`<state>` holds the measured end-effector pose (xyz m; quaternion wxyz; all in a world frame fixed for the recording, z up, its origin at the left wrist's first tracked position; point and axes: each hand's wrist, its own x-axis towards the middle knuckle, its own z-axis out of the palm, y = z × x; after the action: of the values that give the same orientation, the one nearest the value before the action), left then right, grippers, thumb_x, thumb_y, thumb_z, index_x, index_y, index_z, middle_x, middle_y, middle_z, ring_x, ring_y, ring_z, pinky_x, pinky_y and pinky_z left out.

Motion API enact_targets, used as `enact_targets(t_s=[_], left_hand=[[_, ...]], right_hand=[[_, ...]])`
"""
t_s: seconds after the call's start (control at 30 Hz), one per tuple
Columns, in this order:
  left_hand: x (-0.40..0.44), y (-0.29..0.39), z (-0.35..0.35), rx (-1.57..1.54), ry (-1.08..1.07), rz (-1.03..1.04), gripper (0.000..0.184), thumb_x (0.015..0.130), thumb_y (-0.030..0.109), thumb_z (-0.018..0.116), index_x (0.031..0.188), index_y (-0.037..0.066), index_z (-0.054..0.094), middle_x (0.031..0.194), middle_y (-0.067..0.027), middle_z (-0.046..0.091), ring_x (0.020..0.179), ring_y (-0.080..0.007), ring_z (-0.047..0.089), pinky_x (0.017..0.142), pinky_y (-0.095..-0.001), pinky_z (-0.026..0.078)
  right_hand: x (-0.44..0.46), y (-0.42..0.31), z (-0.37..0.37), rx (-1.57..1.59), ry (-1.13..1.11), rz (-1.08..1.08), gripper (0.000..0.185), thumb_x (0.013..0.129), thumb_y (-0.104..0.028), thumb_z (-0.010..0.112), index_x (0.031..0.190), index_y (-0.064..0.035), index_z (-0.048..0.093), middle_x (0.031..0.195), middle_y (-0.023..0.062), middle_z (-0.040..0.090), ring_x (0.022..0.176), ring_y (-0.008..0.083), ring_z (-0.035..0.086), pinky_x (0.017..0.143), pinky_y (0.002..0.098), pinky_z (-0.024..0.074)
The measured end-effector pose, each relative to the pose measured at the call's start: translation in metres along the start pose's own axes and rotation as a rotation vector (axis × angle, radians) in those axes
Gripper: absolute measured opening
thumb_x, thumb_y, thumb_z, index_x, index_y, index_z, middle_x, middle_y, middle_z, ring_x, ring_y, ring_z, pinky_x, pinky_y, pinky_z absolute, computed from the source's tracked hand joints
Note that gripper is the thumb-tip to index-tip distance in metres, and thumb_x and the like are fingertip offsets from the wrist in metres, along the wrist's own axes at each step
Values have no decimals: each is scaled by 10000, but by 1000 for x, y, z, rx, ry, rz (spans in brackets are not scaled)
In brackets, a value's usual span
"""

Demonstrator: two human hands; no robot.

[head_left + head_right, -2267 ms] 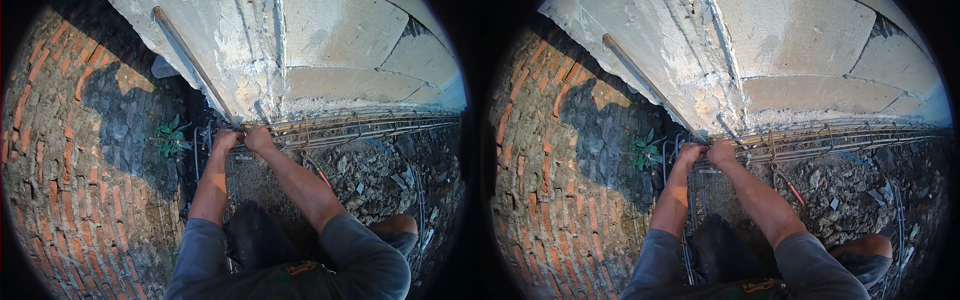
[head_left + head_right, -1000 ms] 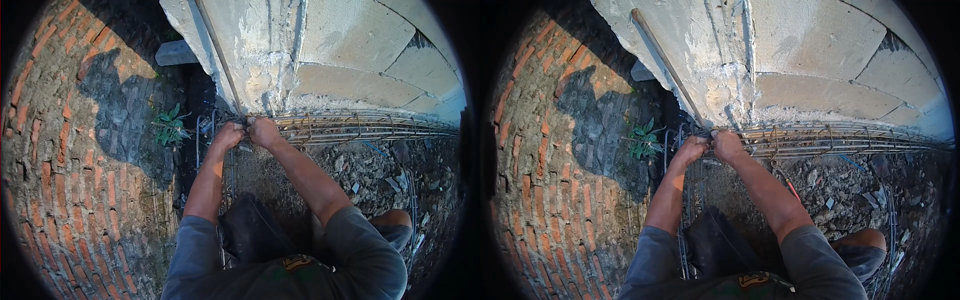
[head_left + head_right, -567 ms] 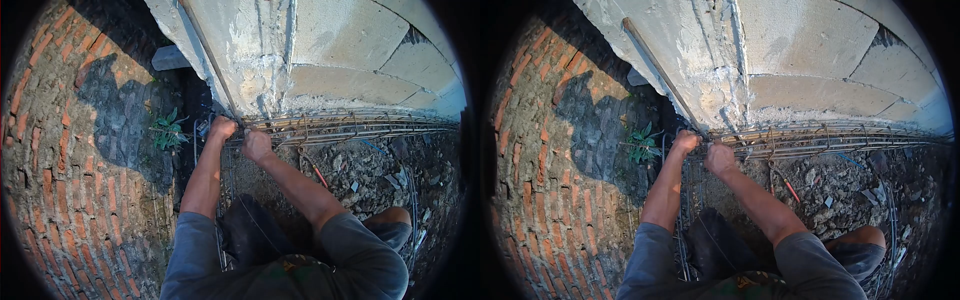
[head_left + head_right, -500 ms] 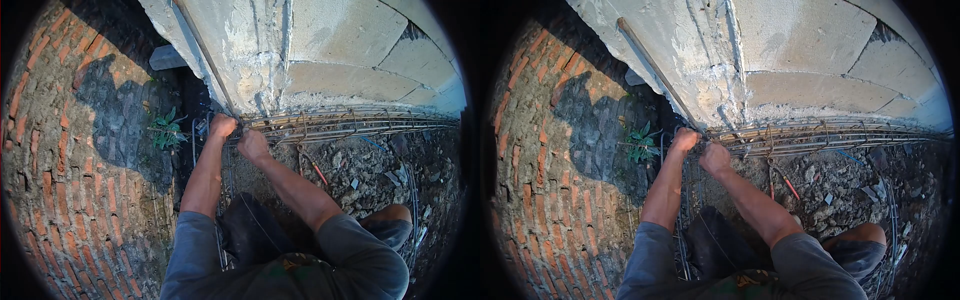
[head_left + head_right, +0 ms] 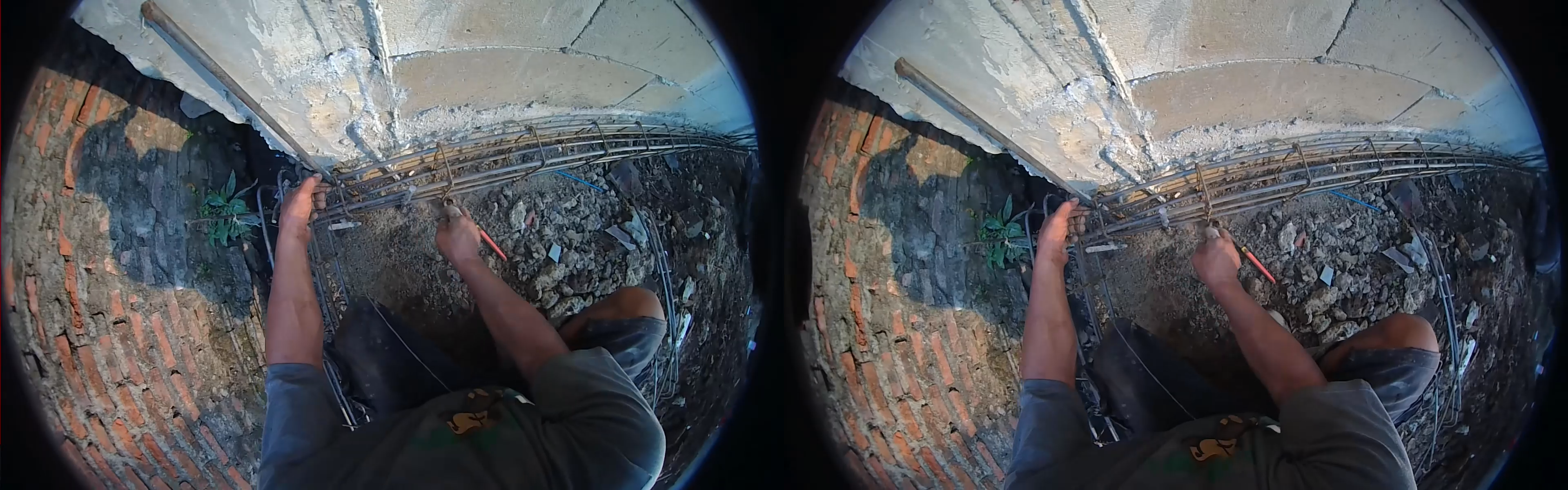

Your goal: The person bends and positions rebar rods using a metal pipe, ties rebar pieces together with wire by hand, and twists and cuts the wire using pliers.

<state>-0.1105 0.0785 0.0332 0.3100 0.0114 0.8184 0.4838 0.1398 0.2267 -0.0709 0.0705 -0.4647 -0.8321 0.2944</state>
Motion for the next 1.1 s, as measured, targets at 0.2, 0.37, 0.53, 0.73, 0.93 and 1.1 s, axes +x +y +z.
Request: enact_targets(t_s=[0.2,0.37,0.53,0.73,0.93,1.1], left_hand=[[2,-11,0,-162,-17,-103,242,801,356,632,809,118,674,680,45,601,563,-47,511,482,-226,347],[12,2,0,90,-193,-183,305,821,386,599,784,90,661,620,18,613,463,-63,492,409,-225,300],[28,-5,3,32,-363,-293,352,847,419,545,782,89,649,625,16,609,478,-65,501,401,-207,314],[25,12,5,117,-374,-294,362,840,418,565,772,70,634,637,7,615,477,-69,521,388,-203,310],[21,19,8,200,-353,-201,349,759,384,694,757,44,615,614,-41,610,446,-100,515,372,-232,316],[61,-1,13,315,-378,-188,307,729,309,732,727,19,629,640,-84,627,475,-151,545,400,-292,376]], right_hand=[[-16,50,-21,-475,-426,346,679,824,-480,545,1282,10,440,1374,176,324,1278,326,323,1008,455,320],[-23,63,4,-516,-338,324,777,837,-597,477,1296,27,422,1346,183,329,1269,318,337,987,462,341],[-18,79,11,-464,-366,263,672,844,-531,517,1240,10,474,1319,188,372,1247,305,377,963,404,399],[-16,55,-15,-177,-399,415,446,832,-418,561,1044,-33,635,1066,188,624,1001,316,608,848,401,489],[-44,62,-8,-65,-280,371,361,831,-349,556,1029,-61,648,1087,124,637,1078,285,572,901,381,458],[-52,110,13,726,-201,135,473,762,-31,560,1228,-112,553,1095,53,621,1072,208,535,951,289,390]])
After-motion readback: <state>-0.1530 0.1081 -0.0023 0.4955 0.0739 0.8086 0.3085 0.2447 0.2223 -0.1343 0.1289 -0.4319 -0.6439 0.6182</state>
